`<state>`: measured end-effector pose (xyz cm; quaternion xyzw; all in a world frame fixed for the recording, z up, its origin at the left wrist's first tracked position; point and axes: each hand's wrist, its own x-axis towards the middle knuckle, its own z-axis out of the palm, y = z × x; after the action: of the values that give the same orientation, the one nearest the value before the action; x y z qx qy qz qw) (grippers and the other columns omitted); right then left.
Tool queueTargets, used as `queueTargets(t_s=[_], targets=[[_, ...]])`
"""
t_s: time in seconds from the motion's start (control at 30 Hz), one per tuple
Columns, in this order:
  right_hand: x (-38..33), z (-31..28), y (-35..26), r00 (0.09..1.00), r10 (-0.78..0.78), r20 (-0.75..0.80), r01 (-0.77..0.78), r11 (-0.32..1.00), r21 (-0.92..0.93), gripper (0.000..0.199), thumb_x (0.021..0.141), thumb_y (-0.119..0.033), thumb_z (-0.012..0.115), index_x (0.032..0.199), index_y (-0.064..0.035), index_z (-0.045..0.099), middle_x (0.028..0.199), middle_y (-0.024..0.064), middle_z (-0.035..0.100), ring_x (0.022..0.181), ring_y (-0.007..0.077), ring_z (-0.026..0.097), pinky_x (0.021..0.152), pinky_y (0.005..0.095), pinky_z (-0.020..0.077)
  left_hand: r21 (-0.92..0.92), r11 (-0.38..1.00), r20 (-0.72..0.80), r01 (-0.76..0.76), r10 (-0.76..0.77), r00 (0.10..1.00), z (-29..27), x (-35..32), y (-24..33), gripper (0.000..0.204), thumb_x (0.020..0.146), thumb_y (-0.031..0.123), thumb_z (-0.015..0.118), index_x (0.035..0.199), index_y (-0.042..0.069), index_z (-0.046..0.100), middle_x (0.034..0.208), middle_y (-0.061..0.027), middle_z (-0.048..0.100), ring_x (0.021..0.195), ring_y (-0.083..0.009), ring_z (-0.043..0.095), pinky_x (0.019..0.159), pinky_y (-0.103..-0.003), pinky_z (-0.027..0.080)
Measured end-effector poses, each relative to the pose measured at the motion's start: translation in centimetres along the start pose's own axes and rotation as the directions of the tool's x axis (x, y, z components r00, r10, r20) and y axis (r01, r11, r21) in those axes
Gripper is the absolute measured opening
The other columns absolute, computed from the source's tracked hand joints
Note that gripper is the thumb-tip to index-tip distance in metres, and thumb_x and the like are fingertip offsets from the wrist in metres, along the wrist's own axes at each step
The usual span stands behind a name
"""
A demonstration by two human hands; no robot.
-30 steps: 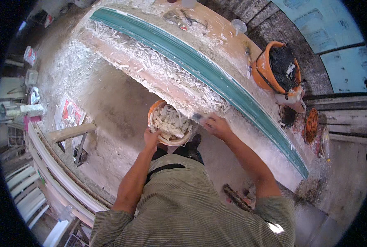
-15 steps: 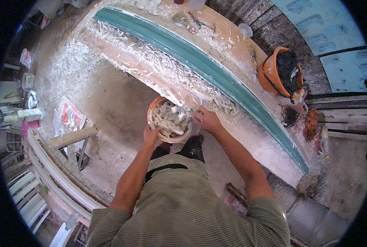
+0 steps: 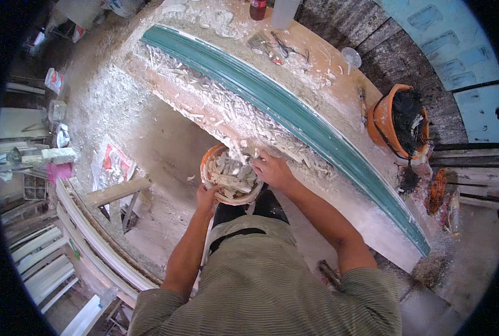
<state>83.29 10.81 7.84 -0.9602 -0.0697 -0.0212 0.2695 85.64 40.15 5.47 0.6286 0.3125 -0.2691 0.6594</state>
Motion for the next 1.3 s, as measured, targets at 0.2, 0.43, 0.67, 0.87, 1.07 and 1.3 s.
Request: queueTargets(t_s=[0.2, 0.43, 0.67, 0.87, 1.07, 1.3], targets=[[-4.6, -5.8, 1.3, 0.993, 0.091, 0.076, -0.094, 0.995, 0.039, 0.02, 0.092, -0.029, 0.069, 0.104, -0.015, 0.074, 0.104, 0.0111, 0.064, 0.08, 0.0315, 0.069, 0.067, 0.0434, 0.0592, -0.068, 0.997, 0.01, -0.025, 0.026, 1.0, -2.2, 2.7, 0.3, 0.043, 0.078, -0.004, 0.07, 0.12, -0.003, 0.058, 0.104, -0.0124, 0.071, 0.083, -0.0229, 0.073, 0.069, -0.036, 0.062], [6.1, 1.7, -2.8, 0.994, 0.024, -0.108, -0.015, 0.996, 0.084, 0.015, 0.09, -0.026, 0.072, 0.101, -0.0158, 0.075, 0.095, 0.0088, 0.063, 0.077, 0.0281, 0.069, 0.065, 0.0395, 0.0575, -0.154, 0.988, 0.09, -0.023, 0.038, 0.995, -5.3, 6.3, 4.6, 0.041, 0.079, -0.003, 0.068, 0.119, -0.004, 0.056, 0.104, -0.0135, 0.07, 0.085, -0.0243, 0.073, 0.07, -0.037, 0.064], [1.6, -3.5, -2.9, 0.941, 0.279, 0.192, -0.252, 0.956, -0.151, 0.016, 0.09, -0.025, 0.073, 0.103, -0.0159, 0.074, 0.094, 0.0097, 0.065, 0.076, 0.0307, 0.069, 0.067, 0.0424, 0.0577, -0.026, 1.0, 0.158, -0.01, 0.014, 0.987, -8.7, 9.8, 9.9, 0.04, 0.08, -0.002, 0.07, 0.117, -0.002, 0.057, 0.103, -0.0121, 0.069, 0.084, -0.0227, 0.073, 0.069, -0.036, 0.063], [9.3, 1.7, -6.1, 0.969, 0.244, 0.048, -0.242, 0.969, -0.038, 0.017, 0.088, -0.023, 0.075, 0.103, -0.0147, 0.074, 0.09, 0.0115, 0.063, 0.075, 0.0317, 0.068, 0.065, 0.0432, 0.0565, -0.051, 0.999, 0.155, 0.0, 0.008, 0.988, -9.9, 12.2, 12.6, 0.039, 0.078, -0.002, 0.072, 0.115, 0.0, 0.06, 0.101, -0.0096, 0.069, 0.083, -0.0197, 0.071, 0.067, -0.033, 0.06], [6.6, 0.2, -7.6, 0.91, 0.411, 0.054, -0.409, 0.911, -0.049, 0.015, 0.087, -0.02, 0.076, 0.1, -0.0123, 0.074, 0.091, 0.0119, 0.063, 0.077, 0.0314, 0.067, 0.068, 0.0425, 0.0557, 0.186, 0.977, 0.125, -0.101, 0.079, 0.989, -12.1, 14.7, 13.8, 0.036, 0.077, 0.001, 0.072, 0.112, -0.001, 0.062, 0.098, -0.0098, 0.07, 0.08, -0.0191, 0.07, 0.063, -0.032, 0.058], [10.8, 2.6, -6.2, 0.907, 0.383, -0.175, -0.368, 0.923, 0.11, 0.013, 0.088, -0.018, 0.077, 0.098, -0.0107, 0.074, 0.093, 0.0119, 0.063, 0.079, 0.0311, 0.067, 0.069, 0.0434, 0.056, 0.101, 0.994, 0.139, -0.051, 0.036, 0.99, -13.8, 16.0, 14.7, 0.036, 0.078, 0.003, 0.074, 0.112, -0.001, 0.062, 0.095, -0.011, 0.07, 0.076, -0.0189, 0.07, 0.06, -0.032, 0.057]])
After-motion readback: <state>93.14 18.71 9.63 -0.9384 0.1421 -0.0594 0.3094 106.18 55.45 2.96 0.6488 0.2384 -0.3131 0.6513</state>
